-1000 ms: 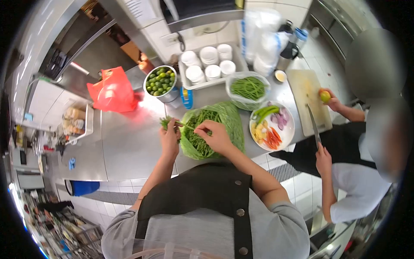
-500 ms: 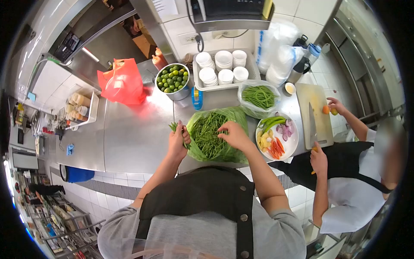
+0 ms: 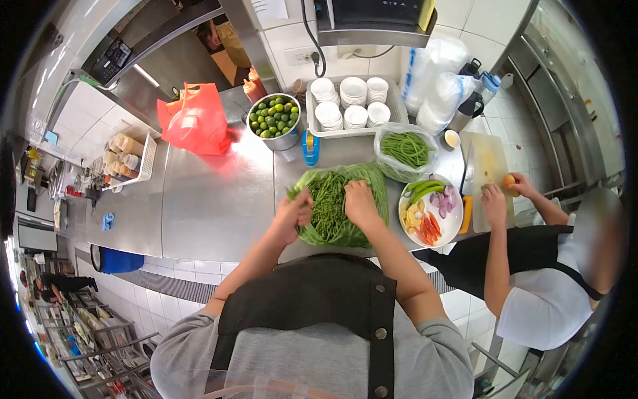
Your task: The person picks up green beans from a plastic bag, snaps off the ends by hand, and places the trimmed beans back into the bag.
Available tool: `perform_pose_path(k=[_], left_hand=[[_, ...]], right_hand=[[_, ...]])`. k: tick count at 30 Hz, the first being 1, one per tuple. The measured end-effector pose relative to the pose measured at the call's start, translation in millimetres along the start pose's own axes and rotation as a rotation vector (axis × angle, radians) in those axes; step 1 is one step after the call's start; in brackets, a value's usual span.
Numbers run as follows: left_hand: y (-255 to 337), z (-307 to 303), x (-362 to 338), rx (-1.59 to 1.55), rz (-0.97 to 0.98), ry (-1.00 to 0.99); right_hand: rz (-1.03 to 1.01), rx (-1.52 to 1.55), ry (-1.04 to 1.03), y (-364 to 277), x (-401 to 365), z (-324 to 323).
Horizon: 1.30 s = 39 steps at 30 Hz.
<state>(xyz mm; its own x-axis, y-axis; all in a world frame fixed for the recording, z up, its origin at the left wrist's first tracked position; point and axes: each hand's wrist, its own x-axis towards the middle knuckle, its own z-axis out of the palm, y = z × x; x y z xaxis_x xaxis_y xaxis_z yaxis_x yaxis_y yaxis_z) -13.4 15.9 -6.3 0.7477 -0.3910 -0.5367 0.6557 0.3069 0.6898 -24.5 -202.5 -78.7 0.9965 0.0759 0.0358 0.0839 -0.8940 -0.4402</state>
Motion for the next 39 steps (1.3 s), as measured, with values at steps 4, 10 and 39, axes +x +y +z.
perform_pose_path(k=[4, 10, 39], left_hand=[[-31, 21, -27, 0.225, -0.224, -0.165], [-23, 34, -27, 0.252, -0.175, -0.211], [-19, 32, -1, 0.673, 0.574, 0.007]], right_hand=[[0.017, 0.263, 0.116, 8, -4, -7], [0.085, 0.545, 0.221, 11, -14, -38], [-0.029, 0.826, 0.209, -69, -19, -99]])
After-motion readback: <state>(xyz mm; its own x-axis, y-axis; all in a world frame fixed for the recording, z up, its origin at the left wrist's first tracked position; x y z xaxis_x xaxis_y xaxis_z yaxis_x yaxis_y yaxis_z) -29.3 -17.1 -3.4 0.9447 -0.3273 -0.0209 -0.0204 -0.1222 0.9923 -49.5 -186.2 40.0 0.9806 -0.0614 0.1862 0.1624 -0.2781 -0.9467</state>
